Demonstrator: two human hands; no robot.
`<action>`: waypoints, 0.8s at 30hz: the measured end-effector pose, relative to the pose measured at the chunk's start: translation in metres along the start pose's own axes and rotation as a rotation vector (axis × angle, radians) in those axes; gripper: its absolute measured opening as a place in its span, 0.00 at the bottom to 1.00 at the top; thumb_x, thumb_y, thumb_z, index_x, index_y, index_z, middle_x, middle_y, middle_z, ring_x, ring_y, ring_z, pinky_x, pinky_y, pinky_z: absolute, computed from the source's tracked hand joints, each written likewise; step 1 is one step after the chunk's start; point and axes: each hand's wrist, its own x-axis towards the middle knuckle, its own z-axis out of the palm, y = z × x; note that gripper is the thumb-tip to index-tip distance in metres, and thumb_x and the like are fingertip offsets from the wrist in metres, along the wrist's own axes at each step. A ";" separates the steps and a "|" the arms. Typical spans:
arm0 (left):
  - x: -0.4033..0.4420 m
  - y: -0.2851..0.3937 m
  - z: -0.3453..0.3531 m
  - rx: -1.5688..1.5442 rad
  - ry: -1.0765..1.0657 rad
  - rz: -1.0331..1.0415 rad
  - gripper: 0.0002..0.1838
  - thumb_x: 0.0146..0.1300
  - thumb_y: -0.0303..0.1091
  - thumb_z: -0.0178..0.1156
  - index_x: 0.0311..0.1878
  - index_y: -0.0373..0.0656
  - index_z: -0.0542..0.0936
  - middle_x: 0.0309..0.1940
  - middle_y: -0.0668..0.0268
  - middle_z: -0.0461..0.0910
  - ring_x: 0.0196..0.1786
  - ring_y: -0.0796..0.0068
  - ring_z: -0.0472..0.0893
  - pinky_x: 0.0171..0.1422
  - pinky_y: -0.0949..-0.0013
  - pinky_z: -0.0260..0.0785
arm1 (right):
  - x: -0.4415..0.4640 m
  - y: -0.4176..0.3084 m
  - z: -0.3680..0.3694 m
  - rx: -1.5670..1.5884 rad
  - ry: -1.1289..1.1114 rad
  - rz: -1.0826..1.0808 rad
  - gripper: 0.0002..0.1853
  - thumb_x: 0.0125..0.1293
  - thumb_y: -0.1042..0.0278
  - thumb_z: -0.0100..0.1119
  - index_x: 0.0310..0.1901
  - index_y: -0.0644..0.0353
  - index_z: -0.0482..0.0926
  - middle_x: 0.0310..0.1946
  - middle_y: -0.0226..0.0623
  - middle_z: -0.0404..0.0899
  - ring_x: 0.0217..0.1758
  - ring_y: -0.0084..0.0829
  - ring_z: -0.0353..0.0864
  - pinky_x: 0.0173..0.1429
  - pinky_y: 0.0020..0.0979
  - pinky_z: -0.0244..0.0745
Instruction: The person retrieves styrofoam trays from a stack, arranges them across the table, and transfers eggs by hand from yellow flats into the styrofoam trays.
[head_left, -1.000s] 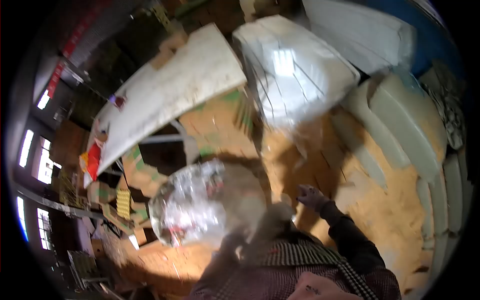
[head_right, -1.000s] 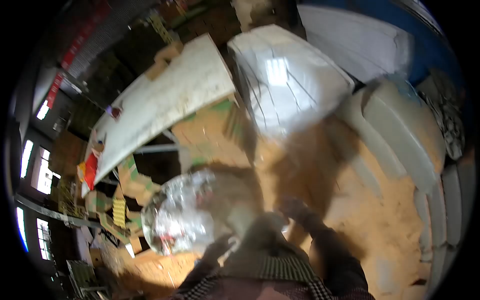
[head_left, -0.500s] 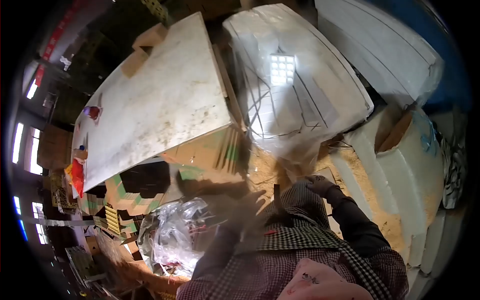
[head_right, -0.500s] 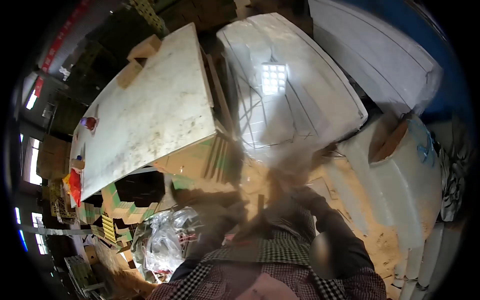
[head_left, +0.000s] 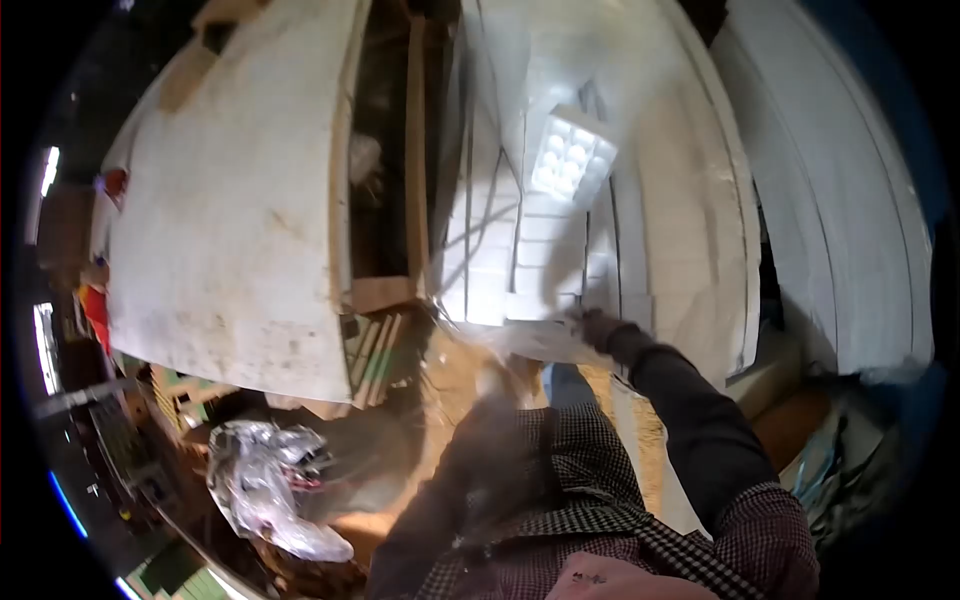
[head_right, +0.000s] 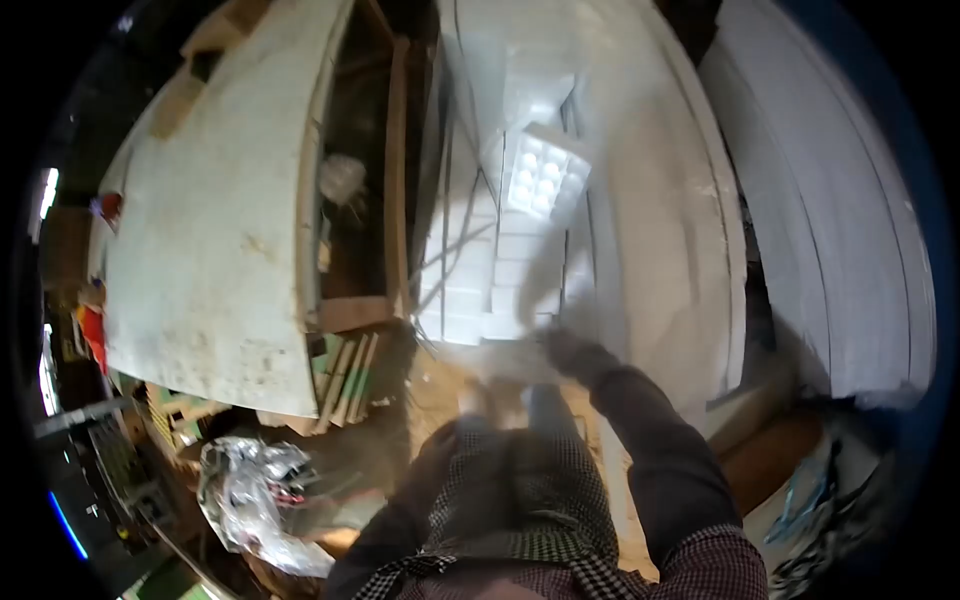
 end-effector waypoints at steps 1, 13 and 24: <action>0.023 -0.016 0.009 -0.037 0.026 -0.039 0.18 0.73 0.29 0.52 0.63 0.37 0.74 0.58 0.60 0.77 0.62 0.70 0.76 0.62 0.71 0.72 | 0.035 0.025 -0.004 0.061 0.115 -0.073 0.24 0.71 0.59 0.51 0.67 0.53 0.71 0.65 0.54 0.71 0.65 0.55 0.73 0.67 0.47 0.71; 0.317 -0.244 -0.006 1.177 0.005 0.737 0.25 0.68 0.32 0.59 0.67 0.42 0.68 0.65 0.55 0.68 0.65 0.58 0.73 0.61 0.61 0.79 | 0.200 0.060 -0.225 -0.369 1.235 -0.510 0.22 0.63 0.69 0.65 0.60 0.53 0.78 0.54 0.38 0.81 0.55 0.43 0.80 0.57 0.39 0.76; 0.363 -0.162 0.031 -0.543 0.324 -0.367 0.29 0.72 0.28 0.52 0.75 0.45 0.62 0.76 0.53 0.56 0.72 0.58 0.68 0.70 0.64 0.72 | 0.285 0.120 -0.039 -0.372 0.812 -0.281 0.36 0.60 0.49 0.68 0.66 0.58 0.70 0.64 0.47 0.72 0.66 0.50 0.70 0.70 0.46 0.66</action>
